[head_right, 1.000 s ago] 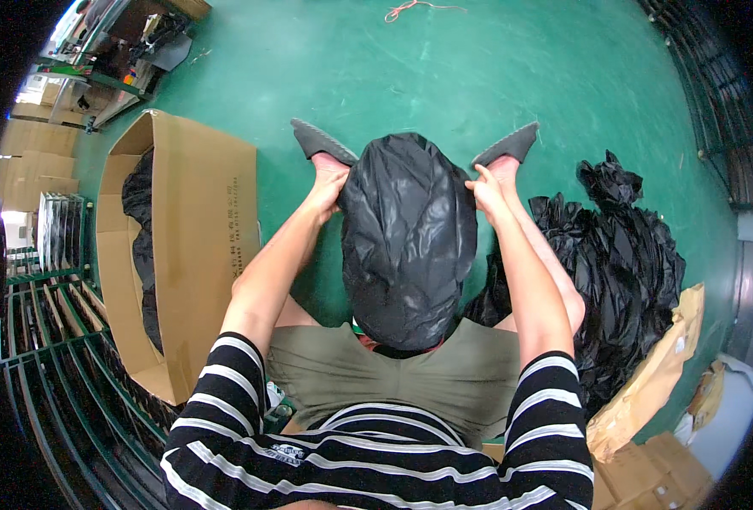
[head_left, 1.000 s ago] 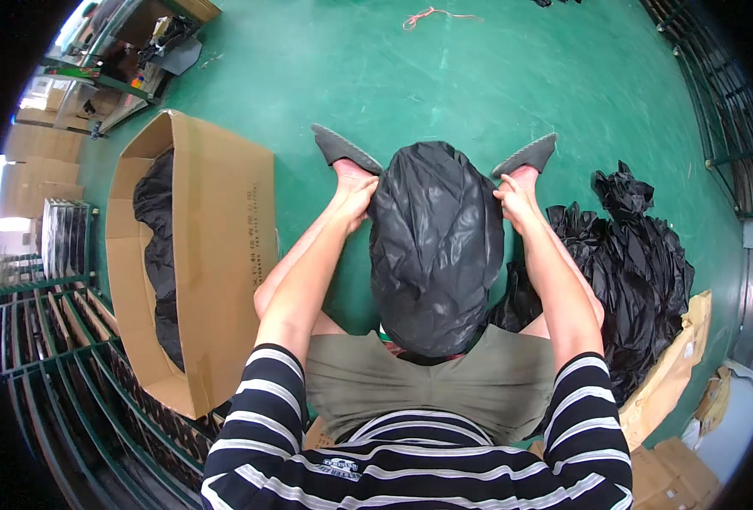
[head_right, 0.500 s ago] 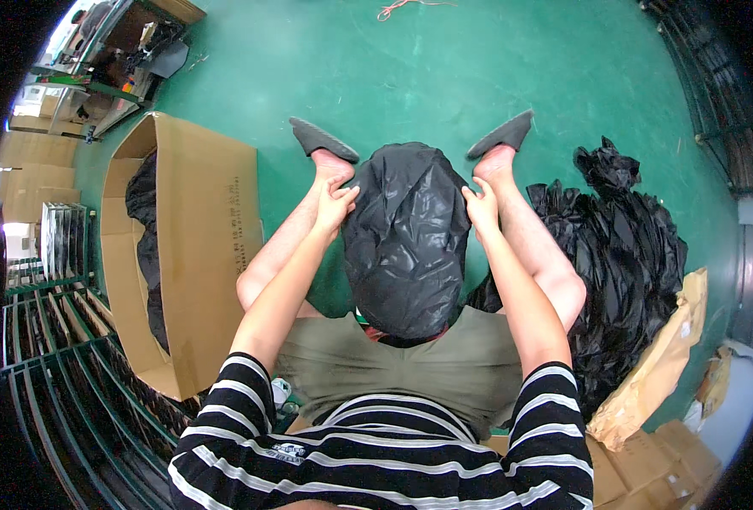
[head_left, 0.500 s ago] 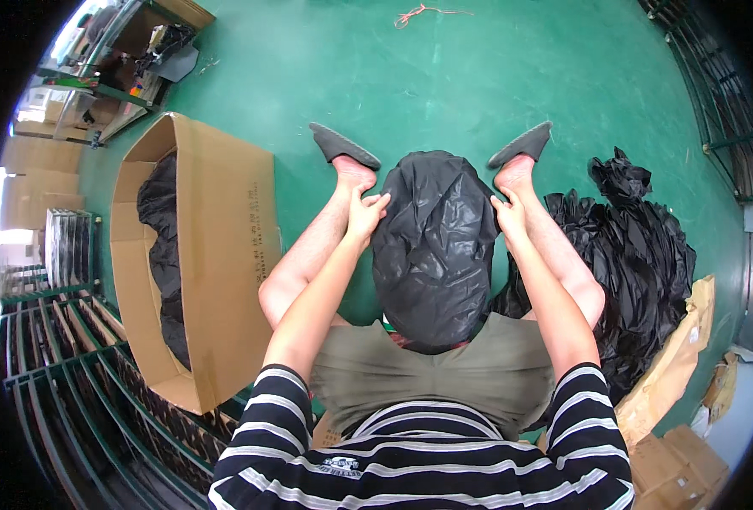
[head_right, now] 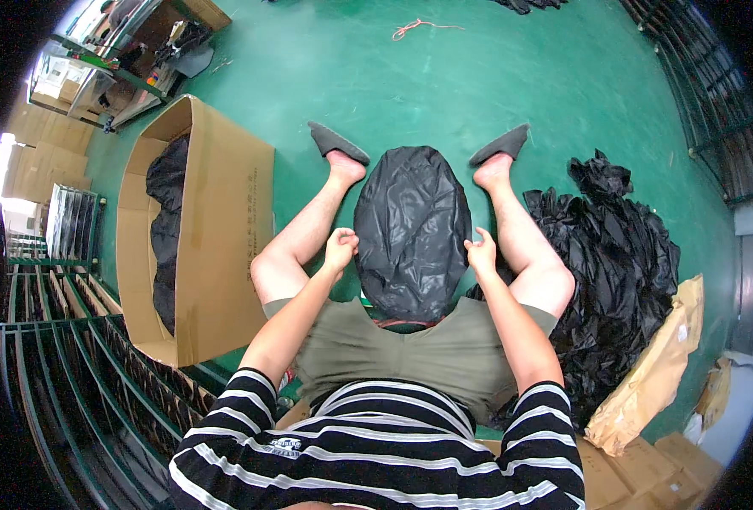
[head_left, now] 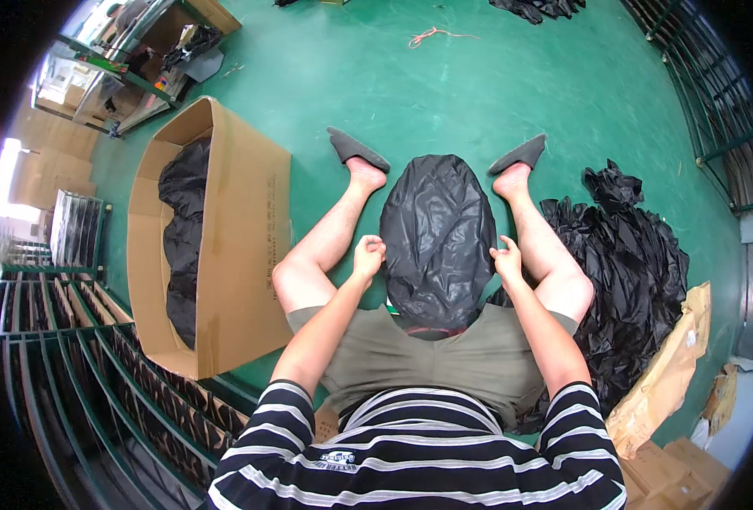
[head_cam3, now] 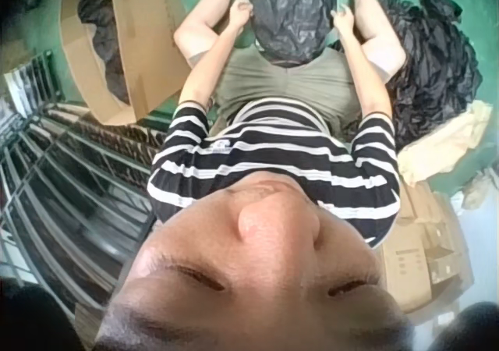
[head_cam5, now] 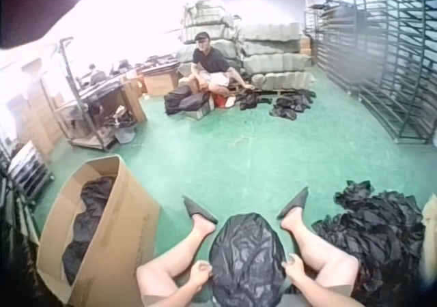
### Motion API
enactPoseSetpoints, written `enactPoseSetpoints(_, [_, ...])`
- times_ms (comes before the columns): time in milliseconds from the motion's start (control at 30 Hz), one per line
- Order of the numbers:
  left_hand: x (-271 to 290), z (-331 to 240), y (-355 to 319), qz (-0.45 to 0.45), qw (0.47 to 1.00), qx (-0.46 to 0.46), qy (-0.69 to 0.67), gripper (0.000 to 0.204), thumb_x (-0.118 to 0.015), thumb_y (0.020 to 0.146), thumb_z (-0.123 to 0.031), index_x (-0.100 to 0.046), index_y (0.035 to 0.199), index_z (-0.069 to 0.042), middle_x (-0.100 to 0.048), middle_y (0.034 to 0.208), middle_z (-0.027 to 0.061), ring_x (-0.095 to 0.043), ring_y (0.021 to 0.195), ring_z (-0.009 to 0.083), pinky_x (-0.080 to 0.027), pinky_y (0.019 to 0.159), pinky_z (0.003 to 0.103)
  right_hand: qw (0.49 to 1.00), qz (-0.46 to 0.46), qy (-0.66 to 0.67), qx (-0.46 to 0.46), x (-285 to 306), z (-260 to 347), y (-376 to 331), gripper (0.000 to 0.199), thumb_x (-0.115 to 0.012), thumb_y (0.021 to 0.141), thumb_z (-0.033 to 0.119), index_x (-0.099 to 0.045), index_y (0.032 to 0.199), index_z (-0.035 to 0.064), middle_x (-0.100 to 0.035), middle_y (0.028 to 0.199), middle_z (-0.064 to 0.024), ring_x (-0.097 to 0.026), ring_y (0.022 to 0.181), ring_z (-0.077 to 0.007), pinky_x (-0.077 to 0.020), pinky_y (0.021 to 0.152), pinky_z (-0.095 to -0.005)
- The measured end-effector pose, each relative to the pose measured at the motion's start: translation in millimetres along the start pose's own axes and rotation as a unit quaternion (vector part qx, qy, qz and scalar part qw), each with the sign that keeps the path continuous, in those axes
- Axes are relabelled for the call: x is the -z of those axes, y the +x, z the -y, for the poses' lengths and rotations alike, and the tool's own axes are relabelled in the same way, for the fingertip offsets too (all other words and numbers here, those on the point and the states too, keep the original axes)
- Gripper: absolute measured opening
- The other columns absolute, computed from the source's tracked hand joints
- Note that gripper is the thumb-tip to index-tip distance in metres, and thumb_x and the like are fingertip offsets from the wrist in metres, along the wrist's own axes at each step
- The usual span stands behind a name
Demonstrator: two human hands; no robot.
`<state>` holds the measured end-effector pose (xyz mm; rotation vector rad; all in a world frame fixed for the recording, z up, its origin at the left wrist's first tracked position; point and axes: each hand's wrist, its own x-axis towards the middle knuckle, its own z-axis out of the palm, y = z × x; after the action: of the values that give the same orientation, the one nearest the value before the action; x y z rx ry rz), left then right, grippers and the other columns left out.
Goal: Inspecting and organizing black fabric covers in a warehouse.
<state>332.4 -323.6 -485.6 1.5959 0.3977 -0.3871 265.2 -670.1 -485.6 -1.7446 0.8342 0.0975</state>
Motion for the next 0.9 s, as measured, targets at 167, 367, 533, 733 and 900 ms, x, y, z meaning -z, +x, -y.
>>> enactPoseSetpoints(167, [-33.8,-13.8,-8.1,-0.116,0.985,-0.012,0.131,0.041,-0.068,0.089,-0.035,-0.053,0.115,-0.006,-0.059,0.074,0.005,-0.055,0.067,0.0157,-0.045,0.065,0.032,0.997,0.045,0.047,-0.037,3.5,-2.1,-0.7,0.067,-0.063,0.085,-0.003,-0.035,0.146,0.0066,-0.048,0.064,0.0015,-0.042,0.048,-0.0082,-0.035,0.043,-0.026])
enactPoseSetpoints(367, [-32.3,-5.9,-27.7,-0.159,0.947,-0.095,0.263,0.032,-0.059,0.094,-0.03,-0.052,0.111,-0.004,-0.063,0.073,0.017,-0.063,0.07,0.0355,-0.047,0.068,0.046,0.996,0.06,0.027,-0.056,10.0,-0.4,-20.4,0.07,-0.063,0.083,-0.005,-0.035,0.145,0.0068,-0.049,0.068,-0.0007,-0.048,0.055,-0.0107,-0.0446,0.05,-0.0293])
enactPoseSetpoints(533, [-43.1,6.5,-54.8,-0.208,0.918,-0.122,0.316,0.027,-0.049,0.099,-0.035,-0.05,0.103,-0.008,-0.061,0.068,0.0198,-0.06,0.068,0.0425,-0.042,0.063,0.053,0.992,-0.005,-0.126,0.013,5.0,-18.5,-17.7,0.064,-0.072,0.075,0.005,-0.05,0.136,0.0095,-0.06,0.087,-0.0088,-0.061,0.083,-0.0231,-0.0501,0.08,-0.0357])
enactPoseSetpoints(733, [-45.6,11.9,-53.9,-0.219,0.901,-0.091,0.363,0.033,-0.043,0.101,-0.037,-0.054,0.096,-0.006,-0.066,0.079,0.0235,-0.063,0.076,0.0448,-0.045,0.067,0.054,0.988,-0.021,-0.154,0.005,-13.1,-25.7,-17.3,0.064,-0.071,0.076,0.006,-0.049,0.136,0.0087,-0.06,0.081,-0.0097,-0.063,0.081,-0.0253,-0.0502,0.078,-0.0382])
enactPoseSetpoints(900, [-42.1,7.9,-55.2,-0.202,0.888,-0.084,0.404,0.036,-0.041,0.101,-0.038,-0.053,0.092,-0.005,-0.065,0.079,0.0234,-0.062,0.076,0.0442,-0.045,0.067,0.054,0.987,-0.019,-0.16,0.011,-18.4,-25.2,-19.8,0.067,-0.069,0.077,0.008,-0.045,0.14,0.0109,-0.062,0.082,-0.0115,-0.064,0.081,-0.0282,-0.0504,0.078,-0.0391])
